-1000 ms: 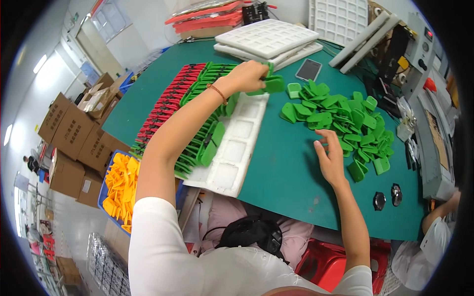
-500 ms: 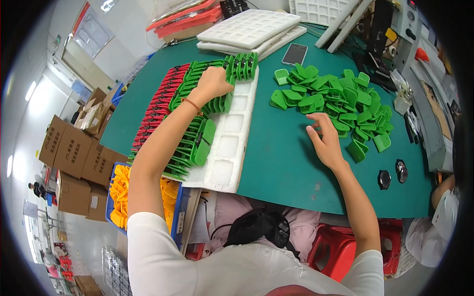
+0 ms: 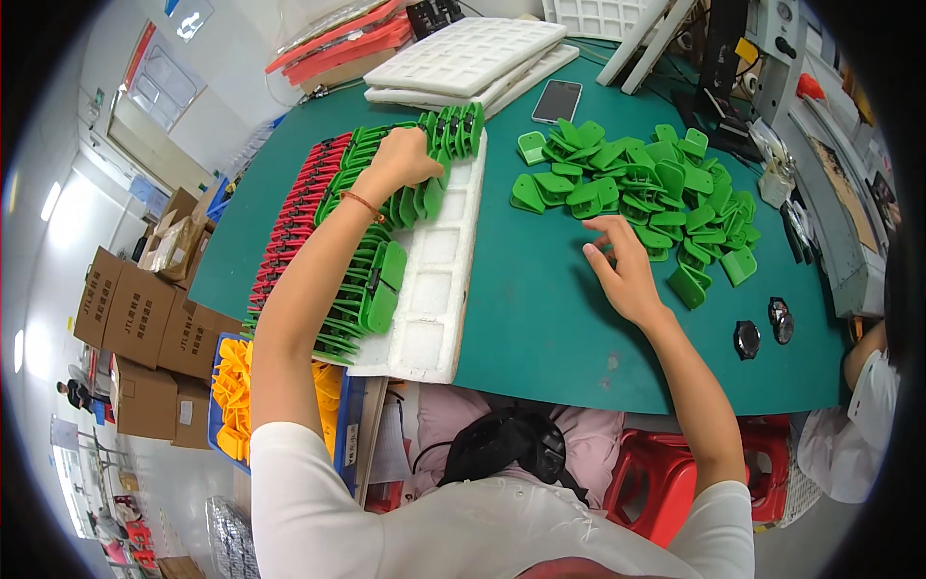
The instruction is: Assemble plastic covers onto electronic components and organize them into a tray.
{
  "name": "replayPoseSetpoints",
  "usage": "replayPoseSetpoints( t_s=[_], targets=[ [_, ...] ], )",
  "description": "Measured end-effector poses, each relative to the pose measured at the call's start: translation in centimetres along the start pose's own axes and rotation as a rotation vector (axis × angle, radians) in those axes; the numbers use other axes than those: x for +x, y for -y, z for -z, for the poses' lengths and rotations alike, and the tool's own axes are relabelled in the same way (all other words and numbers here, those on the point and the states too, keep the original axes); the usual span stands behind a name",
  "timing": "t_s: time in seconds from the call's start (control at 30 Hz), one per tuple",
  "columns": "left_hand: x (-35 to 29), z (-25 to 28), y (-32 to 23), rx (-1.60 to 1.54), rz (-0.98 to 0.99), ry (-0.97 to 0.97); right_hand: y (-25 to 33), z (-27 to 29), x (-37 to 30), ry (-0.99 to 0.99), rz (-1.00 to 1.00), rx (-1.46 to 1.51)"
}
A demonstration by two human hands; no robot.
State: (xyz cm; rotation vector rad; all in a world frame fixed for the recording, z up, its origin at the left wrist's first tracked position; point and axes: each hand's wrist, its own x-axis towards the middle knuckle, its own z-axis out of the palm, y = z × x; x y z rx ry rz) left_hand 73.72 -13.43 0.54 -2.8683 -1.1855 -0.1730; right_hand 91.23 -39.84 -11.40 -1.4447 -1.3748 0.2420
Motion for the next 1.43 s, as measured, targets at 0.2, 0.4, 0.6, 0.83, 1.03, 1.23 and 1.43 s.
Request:
replayPoseSetpoints(
  t_s=[0.2, 0.4, 0.6, 0.83, 1.03, 1.23, 1.43],
  targets=[
    [-1.4, -0.5, -1.1, 0.051, -0.03, -0.011, 0.3, 0.0, 0.0, 0.018, 0.01, -0.012],
    [-1.6, -1.0, -0.3, 0.019, -0.019, -0.039, 0.4, -0.5, 0.2, 0.015, 0.013, -0.01],
    [-1.2, -1.2, -0.9, 0.027, -0.025, 0.025, 0.3, 0.2, 0.0, 0.023, -0.013, -0.042],
    [-1.7, -1.5, -0.4, 0.036, -0.02, -0.076, 0.3, 0.3, 0.1, 0.033, -0.004, -0.041],
    [-2.8, -2.0, 1.0, 0.113, -0.06, -0.086, 0.6, -1.1, 0.5, 0.008, 0.095, -0.137],
    [-0.1, -3.2, -1.6, 0.221, -0.047, -0.009, 0.6, -0.2, -1.0, 0.072, 0.001, -0.173],
    [-1.4, -0.9, -5.3, 0.253, -0.232, -0.119, 0.5, 0.5, -0.8, 0.101, 0.096, -0.152]
  ],
)
